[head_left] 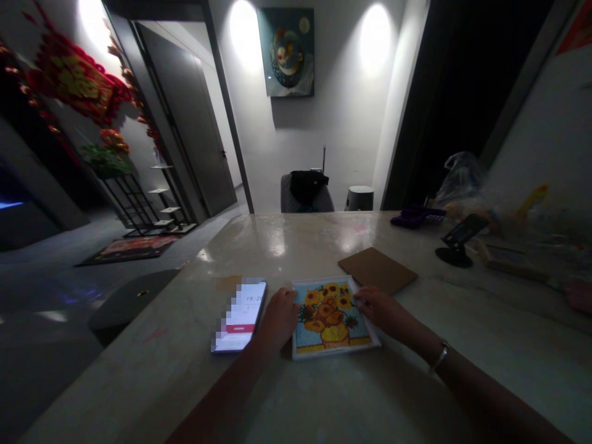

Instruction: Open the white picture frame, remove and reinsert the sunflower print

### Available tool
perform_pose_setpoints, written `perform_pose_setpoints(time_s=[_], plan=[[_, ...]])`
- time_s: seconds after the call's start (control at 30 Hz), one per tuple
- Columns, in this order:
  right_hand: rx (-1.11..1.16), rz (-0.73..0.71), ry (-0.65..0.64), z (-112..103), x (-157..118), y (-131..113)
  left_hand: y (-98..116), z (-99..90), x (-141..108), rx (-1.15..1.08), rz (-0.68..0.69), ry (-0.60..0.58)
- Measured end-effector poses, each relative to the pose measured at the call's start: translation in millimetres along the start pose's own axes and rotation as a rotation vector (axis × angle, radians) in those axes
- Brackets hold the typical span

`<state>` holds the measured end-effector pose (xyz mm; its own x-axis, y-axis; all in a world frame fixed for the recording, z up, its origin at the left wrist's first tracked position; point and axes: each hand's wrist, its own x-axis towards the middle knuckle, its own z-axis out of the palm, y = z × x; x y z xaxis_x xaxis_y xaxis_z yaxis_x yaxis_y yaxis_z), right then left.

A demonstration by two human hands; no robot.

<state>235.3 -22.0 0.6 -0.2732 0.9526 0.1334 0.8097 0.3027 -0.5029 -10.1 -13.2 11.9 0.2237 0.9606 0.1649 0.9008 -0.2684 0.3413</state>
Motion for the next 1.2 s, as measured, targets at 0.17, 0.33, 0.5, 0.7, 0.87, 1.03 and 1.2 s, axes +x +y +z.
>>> perform_pose_setpoints(time_s=[0.17,0.33,0.5,0.7,0.87,1.03,1.2], plan=[[0.024,0.008,0.103,8,1,2,3,0.4,0,-0.075,-0.062,-0.022],[0.08,0.042,0.129,7,1,3,6,1.8,-2,-0.116,-0.089,0.018],[0.04,0.092,0.307,-8,7,25,10,1.8,-4,-0.121,-0.087,0.063],[-0.271,0.446,0.427,-28,3,80,8,-1.0,-7,-0.128,-0.08,0.074],[-0.076,0.587,0.454,-34,-1,97,7,0.1,-7,-0.11,-0.072,0.051],[0.574,0.606,0.732,-39,4,90,7,0.4,-8,-0.113,-0.077,0.035],[0.847,0.563,0.763,-35,9,77,7,0.0,-9,-0.135,-0.066,0.022]])
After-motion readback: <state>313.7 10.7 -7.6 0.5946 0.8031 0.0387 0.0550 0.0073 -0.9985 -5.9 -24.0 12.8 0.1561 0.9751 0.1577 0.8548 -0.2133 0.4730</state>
